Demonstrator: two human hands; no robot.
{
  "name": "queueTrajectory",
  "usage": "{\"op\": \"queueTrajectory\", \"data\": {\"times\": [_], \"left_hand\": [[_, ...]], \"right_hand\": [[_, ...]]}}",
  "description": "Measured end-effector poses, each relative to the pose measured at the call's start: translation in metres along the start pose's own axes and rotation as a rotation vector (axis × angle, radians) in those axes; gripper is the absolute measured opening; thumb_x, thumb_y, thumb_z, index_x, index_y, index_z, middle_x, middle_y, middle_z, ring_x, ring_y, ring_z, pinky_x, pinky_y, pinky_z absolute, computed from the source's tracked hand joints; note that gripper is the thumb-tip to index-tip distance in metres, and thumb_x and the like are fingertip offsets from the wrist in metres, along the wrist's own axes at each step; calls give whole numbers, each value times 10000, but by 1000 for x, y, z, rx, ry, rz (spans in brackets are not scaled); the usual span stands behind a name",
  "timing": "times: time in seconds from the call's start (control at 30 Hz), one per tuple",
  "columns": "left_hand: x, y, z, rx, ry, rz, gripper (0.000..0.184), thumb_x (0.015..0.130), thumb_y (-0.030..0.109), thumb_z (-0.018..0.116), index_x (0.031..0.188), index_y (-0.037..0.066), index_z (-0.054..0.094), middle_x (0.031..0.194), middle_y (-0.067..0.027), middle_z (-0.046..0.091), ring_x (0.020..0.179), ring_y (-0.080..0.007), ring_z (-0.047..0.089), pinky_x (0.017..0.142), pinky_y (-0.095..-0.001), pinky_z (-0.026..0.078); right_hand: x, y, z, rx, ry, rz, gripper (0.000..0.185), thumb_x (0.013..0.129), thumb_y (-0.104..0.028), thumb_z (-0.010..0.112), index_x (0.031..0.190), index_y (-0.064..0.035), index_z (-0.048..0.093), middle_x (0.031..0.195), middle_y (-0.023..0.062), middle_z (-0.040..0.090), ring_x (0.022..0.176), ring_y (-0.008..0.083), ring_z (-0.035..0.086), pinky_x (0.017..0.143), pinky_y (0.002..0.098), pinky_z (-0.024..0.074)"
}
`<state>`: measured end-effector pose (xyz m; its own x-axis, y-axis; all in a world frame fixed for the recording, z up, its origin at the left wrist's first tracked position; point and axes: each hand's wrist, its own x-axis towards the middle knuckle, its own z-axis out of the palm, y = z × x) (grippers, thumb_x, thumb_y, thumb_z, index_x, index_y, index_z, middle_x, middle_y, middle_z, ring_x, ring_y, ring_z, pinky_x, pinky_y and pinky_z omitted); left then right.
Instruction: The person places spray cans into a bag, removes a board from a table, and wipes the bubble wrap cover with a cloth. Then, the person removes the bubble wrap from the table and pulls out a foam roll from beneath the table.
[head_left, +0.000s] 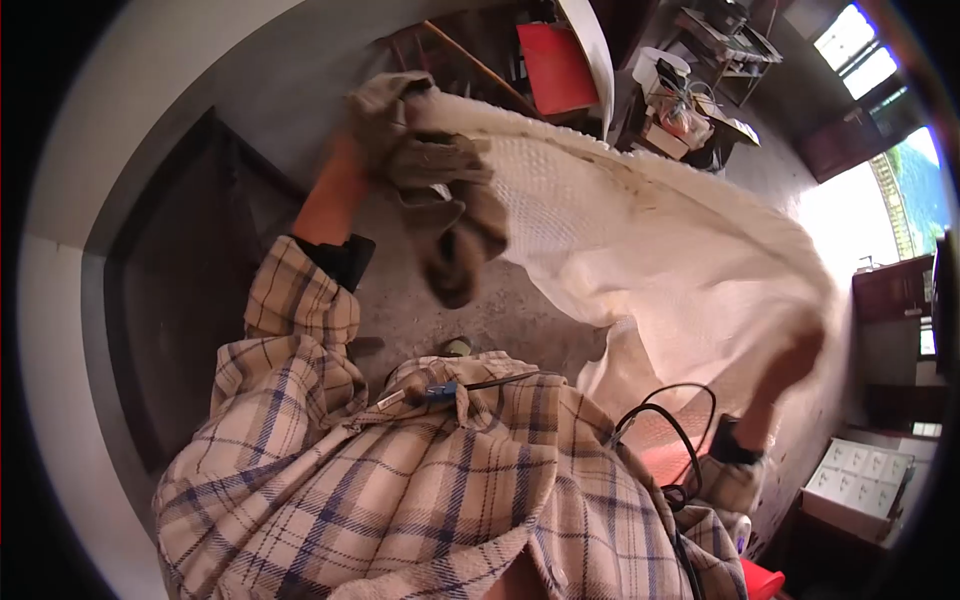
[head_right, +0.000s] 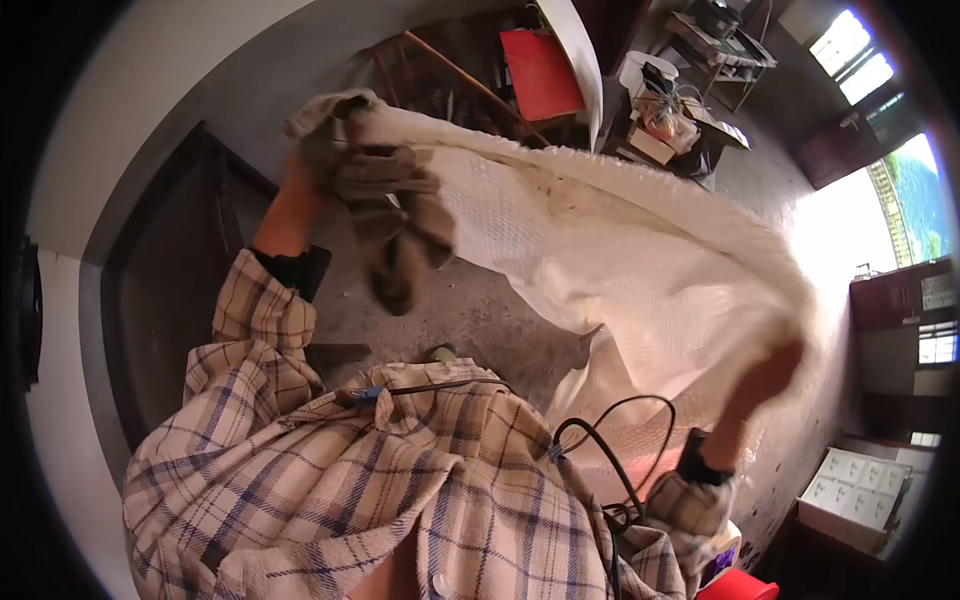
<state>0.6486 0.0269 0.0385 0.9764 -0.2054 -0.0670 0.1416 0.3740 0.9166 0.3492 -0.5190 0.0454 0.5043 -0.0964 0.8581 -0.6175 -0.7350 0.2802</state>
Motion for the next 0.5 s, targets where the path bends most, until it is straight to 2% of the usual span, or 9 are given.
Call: {"op": "queueTrajectory", "data": {"times": [0.07, 0.13, 0.2, 0.27, 0.3, 0.37, 0.4, 0.47, 0.5], "left_hand": [[14, -49, -22, 270, 15, -200, 255, 896, 235, 498, 1049, 51, 589, 1038, -91, 626, 893, -180, 606, 789, -341, 480], [1, -44, -8, 438, -392, -214, 253, 886, 223, 494, 1023, 41, 603, 993, -113, 644, 894, -201, 613, 816, -363, 476], [-13, -40, 20, -22, -469, -374, 252, 878, 193, 482, 992, 12, 614, 948, -127, 656, 901, -222, 624, 835, -359, 480], [-19, -42, 53, -67, -540, -354, 237, 878, 202, 499, 927, 9, 627, 952, -135, 650, 869, -213, 631, 821, -304, 475], [-14, -49, 67, 66, -652, -240, 220, 876, 177, 512, 951, 1, 620, 928, -141, 653, 878, -215, 630, 820, -307, 477], [-22, -45, 101, 51, -756, -306, 190, 866, 109, 543, 997, -14, 603, 928, -130, 656, 894, -202, 627, 811, -296, 482], [-29, -41, 120, 58, -802, -352, 179, 863, 90, 554, 998, -16, 603, 932, -125, 656, 897, -194, 625, 806, -291, 483], [-42, -50, 151, 82, -872, -444, 198, 864, 79, 562, 1027, -28, 593, 939, -116, 655, 906, -181, 621, 801, -283, 487], [-47, -58, 164, 103, -977, -386, 206, 868, 81, 563, 1045, -17, 599, 941, -86, 652, 906, -142, 603, 813, -263, 474]], "right_hand": [[-48, -20, 24, 933, -1414, 531, 171, 891, -195, 552, 884, -65, 663, 675, -18, 574, 570, 72, 484, 496, 197, 379], [-24, -30, 2, 1103, -1059, 780, 156, 891, -175, 557, 856, -65, 663, 650, -52, 543, 561, 35, 437, 460, 164, 303], [12, -40, -13, 1093, -1048, 699, 142, 887, -155, 558, 884, -50, 654, 656, -51, 538, 552, 31, 421, 462, 170, 308], [20, -64, -24, 1299, -953, 641, 188, 865, -101, 585, 1032, -14, 593, 656, -53, 497, 522, 26, 370, 457, 183, 319], [21, -81, -25, 1294, -965, 424, 347, 845, -67, 608, 1177, -19, 520, 649, -58, 466, 529, 27, 365, 475, 176, 338], [21, -120, -34, 1484, -1100, 221, 767, 772, -26, 679, 1406, -66, 248, 645, -29, 464, 545, 36, 385, 483, 182, 363], [31, -137, -45, 1452, -1270, 117, 961, 736, -47, 723, 1440, -92, 71, 683, 11, 506, 543, 45, 417, 481, 198, 393], [25, -173, -56, 1486, -1340, 9, 1125, 697, -93, 769, 1428, -122, -87, 801, 107, 601, 584, 97, 542, 505, 246, 458], [14, -188, -54, 1566, -1285, 7, 981, 689, -168, 776, 1424, -93, 131, 861, 142, 613, 645, 192, 597, 580, 301, 492]]}}
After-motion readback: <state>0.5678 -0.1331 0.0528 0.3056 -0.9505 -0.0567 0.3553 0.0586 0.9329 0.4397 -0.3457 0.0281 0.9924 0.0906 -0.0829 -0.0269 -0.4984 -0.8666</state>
